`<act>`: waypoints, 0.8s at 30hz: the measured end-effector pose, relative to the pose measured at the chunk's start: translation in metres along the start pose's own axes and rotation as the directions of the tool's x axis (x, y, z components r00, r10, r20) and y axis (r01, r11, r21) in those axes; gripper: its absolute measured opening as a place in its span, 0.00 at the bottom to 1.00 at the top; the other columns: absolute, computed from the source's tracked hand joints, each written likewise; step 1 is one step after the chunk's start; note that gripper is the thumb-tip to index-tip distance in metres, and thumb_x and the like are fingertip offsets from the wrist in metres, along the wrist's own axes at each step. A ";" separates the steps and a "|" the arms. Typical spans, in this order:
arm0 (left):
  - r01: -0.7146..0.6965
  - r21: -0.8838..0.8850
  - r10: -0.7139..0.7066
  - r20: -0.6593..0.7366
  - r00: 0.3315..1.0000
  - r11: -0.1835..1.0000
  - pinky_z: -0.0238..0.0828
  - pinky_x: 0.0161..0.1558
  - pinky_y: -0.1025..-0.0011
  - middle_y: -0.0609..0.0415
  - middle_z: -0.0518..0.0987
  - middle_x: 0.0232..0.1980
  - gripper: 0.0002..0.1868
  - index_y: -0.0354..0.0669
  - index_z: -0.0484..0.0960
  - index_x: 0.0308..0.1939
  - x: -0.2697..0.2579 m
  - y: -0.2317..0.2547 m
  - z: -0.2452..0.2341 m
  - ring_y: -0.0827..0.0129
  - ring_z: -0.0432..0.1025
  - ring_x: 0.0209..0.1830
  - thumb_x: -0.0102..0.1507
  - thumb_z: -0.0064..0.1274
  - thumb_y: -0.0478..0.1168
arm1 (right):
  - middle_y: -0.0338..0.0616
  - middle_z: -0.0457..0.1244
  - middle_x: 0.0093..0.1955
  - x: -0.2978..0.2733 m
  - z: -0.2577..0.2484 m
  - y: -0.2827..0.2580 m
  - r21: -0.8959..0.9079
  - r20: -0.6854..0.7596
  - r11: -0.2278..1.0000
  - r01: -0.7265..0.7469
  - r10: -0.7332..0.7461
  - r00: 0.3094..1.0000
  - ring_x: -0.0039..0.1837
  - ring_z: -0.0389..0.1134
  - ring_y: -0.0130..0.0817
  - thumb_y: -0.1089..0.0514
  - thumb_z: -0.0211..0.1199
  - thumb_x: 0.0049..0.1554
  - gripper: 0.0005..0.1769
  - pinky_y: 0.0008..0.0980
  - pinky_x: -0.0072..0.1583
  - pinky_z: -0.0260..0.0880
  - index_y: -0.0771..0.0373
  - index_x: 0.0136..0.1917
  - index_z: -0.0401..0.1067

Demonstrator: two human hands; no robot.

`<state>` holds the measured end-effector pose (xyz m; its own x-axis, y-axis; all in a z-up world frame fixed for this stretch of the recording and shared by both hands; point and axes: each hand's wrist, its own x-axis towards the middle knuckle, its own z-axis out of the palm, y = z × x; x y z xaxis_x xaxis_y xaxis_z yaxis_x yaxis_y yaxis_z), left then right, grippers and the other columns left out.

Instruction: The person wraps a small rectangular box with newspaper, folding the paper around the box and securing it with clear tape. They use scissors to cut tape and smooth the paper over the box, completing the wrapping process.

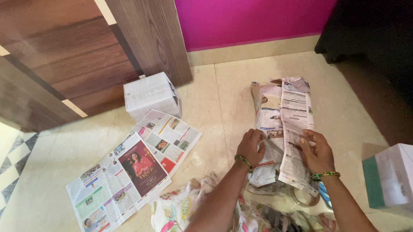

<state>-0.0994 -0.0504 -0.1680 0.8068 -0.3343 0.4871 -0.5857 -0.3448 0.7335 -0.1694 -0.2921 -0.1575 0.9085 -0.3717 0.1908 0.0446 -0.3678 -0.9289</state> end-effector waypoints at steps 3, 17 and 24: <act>0.025 0.033 -0.024 -0.041 0.999 0.999 0.70 0.53 0.54 0.44 0.72 0.52 0.20 0.43 0.72 0.53 -0.001 0.009 0.001 0.48 0.69 0.54 0.57 0.53 0.34 | 0.41 0.67 0.60 -0.006 -0.003 -0.008 -0.039 -0.058 0.999 0.016 -0.018 0.998 0.59 0.67 0.30 0.57 0.61 0.64 0.18 0.33 0.61 0.66 0.61 0.67 0.70; -0.059 0.288 0.023 0.125 0.992 0.956 0.64 0.55 0.53 0.46 0.73 0.56 0.25 0.42 0.71 0.58 -0.005 -0.001 0.020 0.51 0.67 0.57 0.58 0.55 0.41 | 0.54 0.64 0.68 0.035 0.004 -0.025 -0.321 0.143 0.889 0.327 -0.295 0.945 0.68 0.66 0.45 0.53 0.62 0.61 0.25 0.39 0.68 0.64 0.64 0.69 0.69; -0.167 0.392 0.068 0.255 0.965 0.905 0.53 0.56 0.44 0.44 0.72 0.55 0.37 0.40 0.70 0.58 -0.014 0.017 0.030 0.51 0.65 0.58 0.49 0.63 0.51 | 0.52 0.72 0.56 0.053 0.014 -0.037 -0.537 0.212 0.844 0.007 0.127 0.969 0.56 0.73 0.43 0.41 0.58 0.63 0.23 0.38 0.59 0.71 0.54 0.64 0.78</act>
<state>-0.1228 -0.0780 -0.1762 0.7190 -0.5692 0.3989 -0.6949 -0.6001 0.3962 -0.1169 -0.2866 -0.1177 0.9740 -0.2267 -0.0004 -0.1796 -0.7704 -0.6117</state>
